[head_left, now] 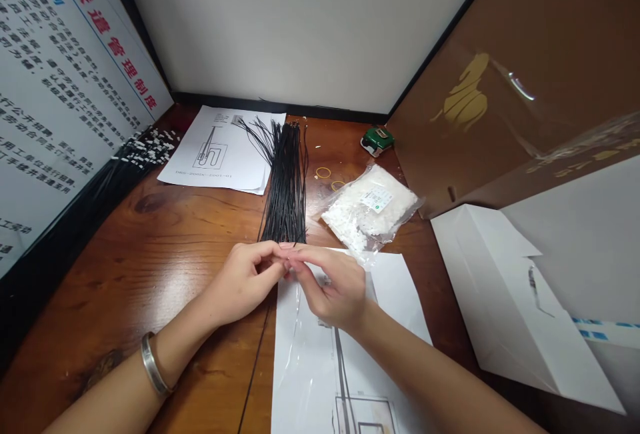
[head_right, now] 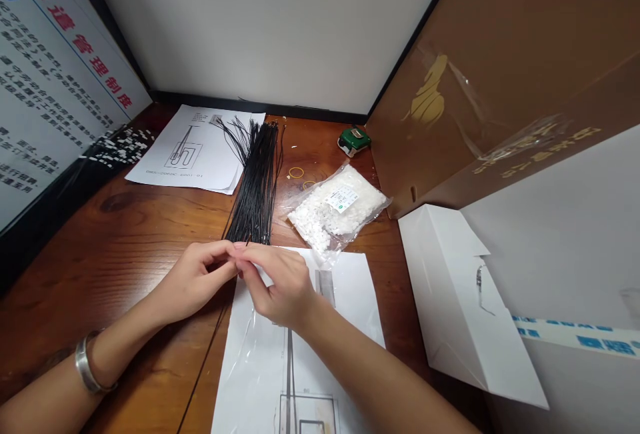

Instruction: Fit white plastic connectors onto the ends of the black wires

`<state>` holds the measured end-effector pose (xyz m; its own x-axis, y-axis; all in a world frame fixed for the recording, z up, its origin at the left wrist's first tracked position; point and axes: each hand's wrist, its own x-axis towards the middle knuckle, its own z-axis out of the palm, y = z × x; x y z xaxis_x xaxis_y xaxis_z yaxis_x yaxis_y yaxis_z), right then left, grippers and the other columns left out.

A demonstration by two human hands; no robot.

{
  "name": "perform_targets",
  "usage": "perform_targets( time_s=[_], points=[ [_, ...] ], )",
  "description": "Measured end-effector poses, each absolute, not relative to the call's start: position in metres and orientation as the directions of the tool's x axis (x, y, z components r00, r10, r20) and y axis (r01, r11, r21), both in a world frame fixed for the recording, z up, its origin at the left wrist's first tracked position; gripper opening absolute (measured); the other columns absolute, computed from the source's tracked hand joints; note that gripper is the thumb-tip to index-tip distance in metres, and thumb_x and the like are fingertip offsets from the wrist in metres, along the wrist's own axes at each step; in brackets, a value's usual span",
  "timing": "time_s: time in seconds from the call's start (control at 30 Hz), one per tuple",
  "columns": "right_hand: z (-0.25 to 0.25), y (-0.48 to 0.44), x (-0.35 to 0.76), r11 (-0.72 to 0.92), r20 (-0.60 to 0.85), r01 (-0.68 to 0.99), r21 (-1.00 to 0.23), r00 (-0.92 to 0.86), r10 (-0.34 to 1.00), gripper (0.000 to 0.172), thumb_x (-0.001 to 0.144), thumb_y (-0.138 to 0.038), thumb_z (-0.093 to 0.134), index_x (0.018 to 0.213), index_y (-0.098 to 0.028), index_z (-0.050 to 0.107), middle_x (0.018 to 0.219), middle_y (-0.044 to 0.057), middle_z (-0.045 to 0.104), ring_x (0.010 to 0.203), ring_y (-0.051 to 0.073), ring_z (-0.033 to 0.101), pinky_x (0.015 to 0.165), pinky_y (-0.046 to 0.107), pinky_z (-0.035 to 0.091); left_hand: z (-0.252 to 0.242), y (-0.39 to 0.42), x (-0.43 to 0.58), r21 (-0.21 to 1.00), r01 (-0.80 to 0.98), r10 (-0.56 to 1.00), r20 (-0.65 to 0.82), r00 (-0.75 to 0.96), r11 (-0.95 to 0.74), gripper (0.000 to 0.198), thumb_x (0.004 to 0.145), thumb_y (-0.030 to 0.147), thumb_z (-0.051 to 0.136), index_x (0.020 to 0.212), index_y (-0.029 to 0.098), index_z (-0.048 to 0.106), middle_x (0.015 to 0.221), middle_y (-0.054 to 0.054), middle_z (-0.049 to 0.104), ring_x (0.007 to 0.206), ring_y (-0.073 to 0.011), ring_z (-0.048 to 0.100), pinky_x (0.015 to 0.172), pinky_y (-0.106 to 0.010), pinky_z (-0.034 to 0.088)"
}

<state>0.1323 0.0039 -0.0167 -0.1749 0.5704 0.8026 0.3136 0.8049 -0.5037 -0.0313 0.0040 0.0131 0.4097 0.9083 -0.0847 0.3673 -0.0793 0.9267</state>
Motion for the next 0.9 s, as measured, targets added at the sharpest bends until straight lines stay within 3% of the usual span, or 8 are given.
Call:
perform_targets(
  time_s=[0.13,0.3,0.47,0.63,0.73,0.9],
  points=[
    [-0.015,0.004,0.132,0.758,0.788,0.35,-0.55,-0.084,0.61,0.032,0.081,0.0,0.057,0.104,-0.021,0.062,0.092,0.005,0.076,0.083,0.017,0.074,0.071,0.029,0.064,0.014,0.004,-0.033,0.927,0.375,0.888,-0.151,0.435,-0.026,0.024,0.087,0.032,0.055,0.073,0.015,0.064,0.063,-0.001,0.064,0.06,-0.0127,0.054,0.06,-0.024,0.04],
    [-0.014,0.004,0.131,0.812,0.796,0.261,-0.522,-0.193,0.573,0.029,0.082,0.0,0.055,0.103,-0.019,0.063,0.092,0.006,0.076,0.088,0.019,0.074,0.073,0.03,0.065,0.015,0.004,-0.032,0.969,0.247,0.905,-0.121,0.407,0.018,0.025,0.089,0.035,0.053,0.079,0.015,0.064,0.062,-0.001,0.063,0.06,-0.0131,0.055,0.061,-0.025,0.042],
    [-0.018,0.003,0.13,0.692,0.726,0.301,-0.656,0.003,0.688,0.026,0.084,-0.003,0.055,0.102,-0.021,0.063,0.108,0.009,0.073,0.094,0.021,0.072,0.08,0.039,0.064,0.015,0.003,-0.033,0.954,0.299,0.905,-0.108,0.411,-0.022,0.028,0.089,0.03,0.053,0.069,0.015,0.064,0.067,-0.002,0.066,0.064,-0.0129,0.057,0.065,-0.025,0.043],
    [-0.019,0.003,0.129,0.724,0.74,0.276,-0.632,-0.061,0.67,0.025,0.083,-0.001,0.056,0.1,-0.018,0.063,0.098,0.008,0.075,0.088,0.02,0.073,0.075,0.033,0.064,0.013,0.001,-0.029,0.986,0.164,0.917,-0.097,0.386,0.036,0.018,0.089,0.03,0.055,0.085,0.015,0.065,0.073,-0.002,0.068,0.069,-0.0135,0.06,0.067,-0.025,0.045],
    [-0.017,0.003,0.129,0.734,0.739,0.247,-0.633,-0.089,0.667,0.026,0.082,-0.001,0.057,0.1,-0.018,0.064,0.097,0.008,0.075,0.087,0.019,0.074,0.072,0.031,0.064,0.013,0.001,-0.024,0.995,0.098,0.935,-0.064,0.349,0.031,0.021,0.09,0.03,0.054,0.08,0.015,0.064,0.074,-0.002,0.066,0.071,-0.0129,0.059,0.07,-0.025,0.045],
    [-0.016,0.006,0.129,0.579,0.594,0.207,-0.789,0.014,0.804,0.016,0.084,-0.009,0.059,0.091,-0.02,0.068,0.091,0.005,0.075,0.083,0.017,0.072,0.071,0.031,0.063,0.016,0.001,-0.021,0.99,0.131,0.932,-0.094,0.35,0.05,0.022,0.089,0.029,0.054,0.076,0.016,0.065,0.071,-0.001,0.066,0.069,-0.0122,0.057,0.068,-0.024,0.044]
  ],
)
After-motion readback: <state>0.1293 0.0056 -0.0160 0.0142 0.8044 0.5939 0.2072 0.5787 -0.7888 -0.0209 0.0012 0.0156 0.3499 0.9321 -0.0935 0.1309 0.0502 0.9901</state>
